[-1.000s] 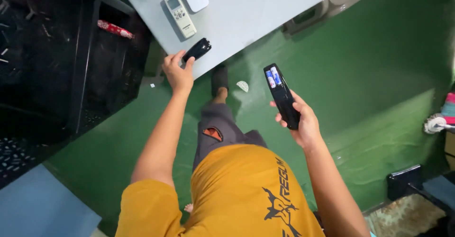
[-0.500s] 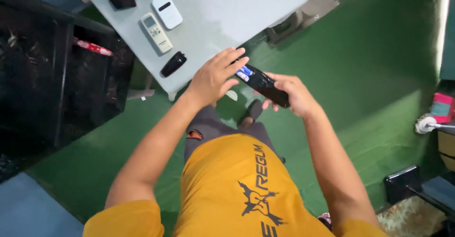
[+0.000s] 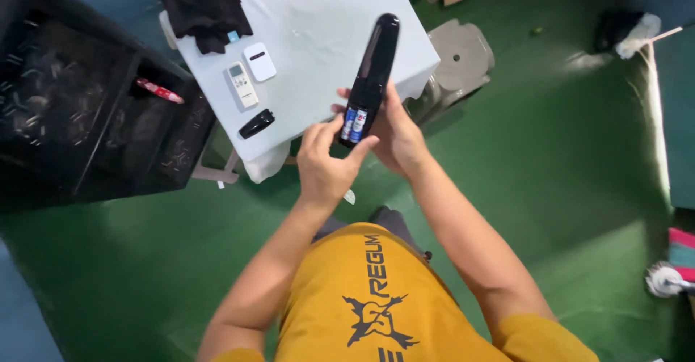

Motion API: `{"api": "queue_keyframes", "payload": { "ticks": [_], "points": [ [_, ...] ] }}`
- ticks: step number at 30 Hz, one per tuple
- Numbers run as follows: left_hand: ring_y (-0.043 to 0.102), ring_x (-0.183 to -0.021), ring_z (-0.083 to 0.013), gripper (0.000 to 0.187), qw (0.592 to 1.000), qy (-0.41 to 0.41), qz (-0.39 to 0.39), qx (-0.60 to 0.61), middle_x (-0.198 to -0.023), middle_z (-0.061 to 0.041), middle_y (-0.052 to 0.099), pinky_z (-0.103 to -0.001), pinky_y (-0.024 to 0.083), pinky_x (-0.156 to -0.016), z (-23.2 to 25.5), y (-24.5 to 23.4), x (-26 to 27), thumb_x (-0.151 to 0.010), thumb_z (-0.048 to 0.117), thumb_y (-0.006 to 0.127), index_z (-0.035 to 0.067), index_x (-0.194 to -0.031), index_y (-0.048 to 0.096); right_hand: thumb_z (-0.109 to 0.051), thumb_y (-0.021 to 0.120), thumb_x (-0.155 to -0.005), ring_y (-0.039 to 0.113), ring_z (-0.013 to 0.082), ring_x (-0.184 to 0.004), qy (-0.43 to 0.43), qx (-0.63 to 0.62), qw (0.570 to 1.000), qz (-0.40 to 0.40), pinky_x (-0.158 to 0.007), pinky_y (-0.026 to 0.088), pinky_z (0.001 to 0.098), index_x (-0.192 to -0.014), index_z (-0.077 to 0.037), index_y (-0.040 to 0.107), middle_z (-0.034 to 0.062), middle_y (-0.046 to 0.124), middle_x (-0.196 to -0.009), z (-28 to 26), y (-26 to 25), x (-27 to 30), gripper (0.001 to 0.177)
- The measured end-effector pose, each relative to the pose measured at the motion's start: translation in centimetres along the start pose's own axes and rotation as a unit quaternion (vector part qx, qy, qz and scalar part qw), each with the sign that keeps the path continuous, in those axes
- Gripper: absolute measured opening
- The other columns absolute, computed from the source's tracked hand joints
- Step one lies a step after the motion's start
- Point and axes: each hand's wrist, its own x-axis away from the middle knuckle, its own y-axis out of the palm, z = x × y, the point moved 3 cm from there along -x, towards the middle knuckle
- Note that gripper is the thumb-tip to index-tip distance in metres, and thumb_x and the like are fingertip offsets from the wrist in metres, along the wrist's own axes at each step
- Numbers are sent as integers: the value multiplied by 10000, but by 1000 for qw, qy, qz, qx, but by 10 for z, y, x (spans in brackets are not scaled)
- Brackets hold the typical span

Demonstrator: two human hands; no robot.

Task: The recorder organizes electronic remotes and batteries on a table and then coils a white USB cable.

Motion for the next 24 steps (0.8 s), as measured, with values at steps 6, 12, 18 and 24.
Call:
{"api": "queue_keyframes", "payload": {
  "ticks": [6, 12, 18, 24],
  "points": [
    [660, -949, -323, 136, 998, 53, -2, -30, -1057, -112, 707, -419, 525, -869, 19, -35, 9, -1001, 74, 724, 24, -1125, 702, -483, 369, -1129, 654, 323, -1206, 14, -61, 998, 2, -1018, 563, 484, -1552, -150, 350, 203, 610, -1327, 15, 8, -5, 539],
    [621, -953, -316, 124, 991, 100, -25, -86, -1011, -85, 685, -417, 507, -858, 31, -70, -19, -972, 90, 723, 61, -1093, 720, -468, 327, -1114, 673, 303, -1184, 75, -96, 993, -5, -954, 588, 466, -1518, -160, 372, 185, 633, -1289, 16, 34, -20, 510],
    [614, -952, -282, 180, 992, 67, -30, -105, -981, -64, 630, -408, 500, -846, 28, -78, -30, -928, 122, 763, 98, -1105, 747, -451, 293, -1151, 689, 284, -1084, 65, -105, 991, -50, -917, 600, 457, -1514, -152, 391, 190, 652, -1271, 28, 43, -37, 481],
    [607, -956, -296, 264, 981, 127, -63, -130, -1030, -70, 651, -412, 503, -860, 25, -89, -38, -864, 99, 774, 78, -1120, 710, -422, 293, -1136, 699, 266, -1090, 75, -72, 994, -30, -902, 610, 433, -1549, -177, 357, 182, 652, -1256, 27, 55, -46, 485]
  ]
}}
